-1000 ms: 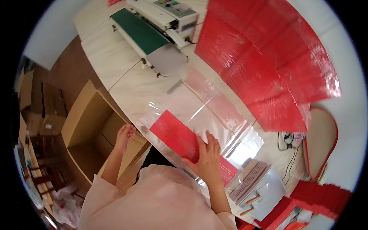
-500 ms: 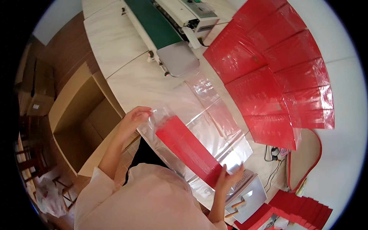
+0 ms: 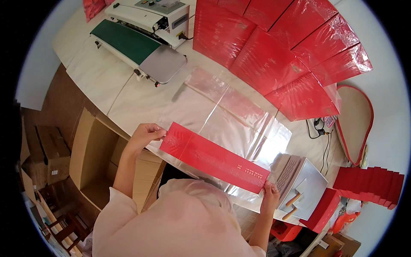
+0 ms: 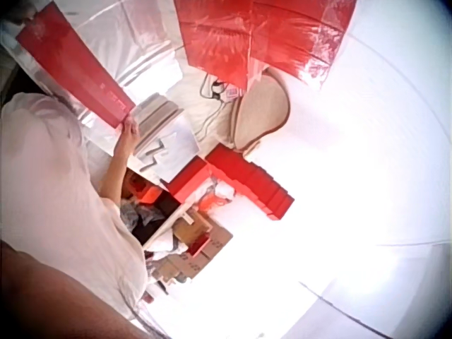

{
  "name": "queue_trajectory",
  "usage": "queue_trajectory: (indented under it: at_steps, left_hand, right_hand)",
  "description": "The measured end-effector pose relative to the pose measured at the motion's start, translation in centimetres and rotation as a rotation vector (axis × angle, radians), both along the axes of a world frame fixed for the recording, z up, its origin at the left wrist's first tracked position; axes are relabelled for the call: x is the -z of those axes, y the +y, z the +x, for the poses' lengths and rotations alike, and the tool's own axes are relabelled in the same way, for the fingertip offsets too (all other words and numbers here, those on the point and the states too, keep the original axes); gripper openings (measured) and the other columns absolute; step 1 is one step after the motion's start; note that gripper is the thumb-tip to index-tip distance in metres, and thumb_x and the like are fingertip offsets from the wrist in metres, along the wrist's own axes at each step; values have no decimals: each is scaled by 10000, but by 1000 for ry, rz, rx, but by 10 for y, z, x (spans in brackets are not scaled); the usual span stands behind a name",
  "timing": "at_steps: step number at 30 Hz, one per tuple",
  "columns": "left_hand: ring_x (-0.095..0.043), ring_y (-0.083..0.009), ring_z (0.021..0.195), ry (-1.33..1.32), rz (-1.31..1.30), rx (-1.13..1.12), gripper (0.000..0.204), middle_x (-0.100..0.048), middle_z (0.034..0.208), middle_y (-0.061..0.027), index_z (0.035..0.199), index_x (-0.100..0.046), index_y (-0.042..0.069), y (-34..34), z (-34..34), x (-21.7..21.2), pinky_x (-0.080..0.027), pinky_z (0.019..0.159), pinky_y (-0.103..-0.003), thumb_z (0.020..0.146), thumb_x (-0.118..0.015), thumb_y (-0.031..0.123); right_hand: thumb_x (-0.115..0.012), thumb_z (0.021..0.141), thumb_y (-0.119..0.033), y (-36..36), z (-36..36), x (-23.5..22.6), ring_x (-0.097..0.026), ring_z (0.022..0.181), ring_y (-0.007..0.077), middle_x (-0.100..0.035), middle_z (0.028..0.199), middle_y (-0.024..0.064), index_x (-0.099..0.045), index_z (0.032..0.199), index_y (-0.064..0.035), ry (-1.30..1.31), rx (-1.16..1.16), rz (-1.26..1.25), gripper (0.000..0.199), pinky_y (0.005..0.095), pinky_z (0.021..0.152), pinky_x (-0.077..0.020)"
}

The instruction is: The person wraps red rectangular boxes in clear plastic film on a worktable. They place each box on the film, fold the film over, and use a small metal scraper to smooth and press the film onto the box. Finished wrapped boxes are stacked on the table.

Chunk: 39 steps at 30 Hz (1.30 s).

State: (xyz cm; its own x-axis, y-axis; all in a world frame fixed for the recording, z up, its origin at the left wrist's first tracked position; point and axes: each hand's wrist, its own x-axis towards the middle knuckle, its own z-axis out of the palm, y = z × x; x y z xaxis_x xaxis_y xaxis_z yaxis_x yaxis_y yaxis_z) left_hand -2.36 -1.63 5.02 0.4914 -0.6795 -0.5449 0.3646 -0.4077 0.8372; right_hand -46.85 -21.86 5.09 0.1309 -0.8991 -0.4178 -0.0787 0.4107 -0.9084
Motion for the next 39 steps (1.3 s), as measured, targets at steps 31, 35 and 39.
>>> queue_trajectory:
  at_steps: [31, 35, 39]
  left_hand:
    - [-664, -136, 804, -46, -18, -72, 210, -713, 857, -77, 954, -722, -35, 0, -8, 3, -515, 776, -267, 868, -726, 157]
    - [-669, -150, 825, -32, -64, -90, 205, -708, 903, -78, 973, -711, -31, 2, -9, -1, -523, 794, -276, 899, -686, 159]
    - [-668, -165, 868, -40, -171, -340, 216, -693, 986, -87, 1015, -675, -4, 34, 0, 29, -528, 816, -292, 957, -601, 190]
  right_hand:
    - [-615, 964, -133, -1, -10, 13, -620, 846, 108, -692, 919, 46, -674, 903, -23, -63, -91, -57, 139, 242, 797, -486]
    - [-591, 979, -170, -18, -13, 1, -613, 849, 114, -672, 933, 55, -640, 965, -10, 177, -142, -64, 167, 248, 780, -494]
    - [-570, 988, -220, -45, -19, -7, -602, 864, 134, -640, 971, 65, -591, 1086, 6, 642, -75, -550, 247, 265, 795, -492]
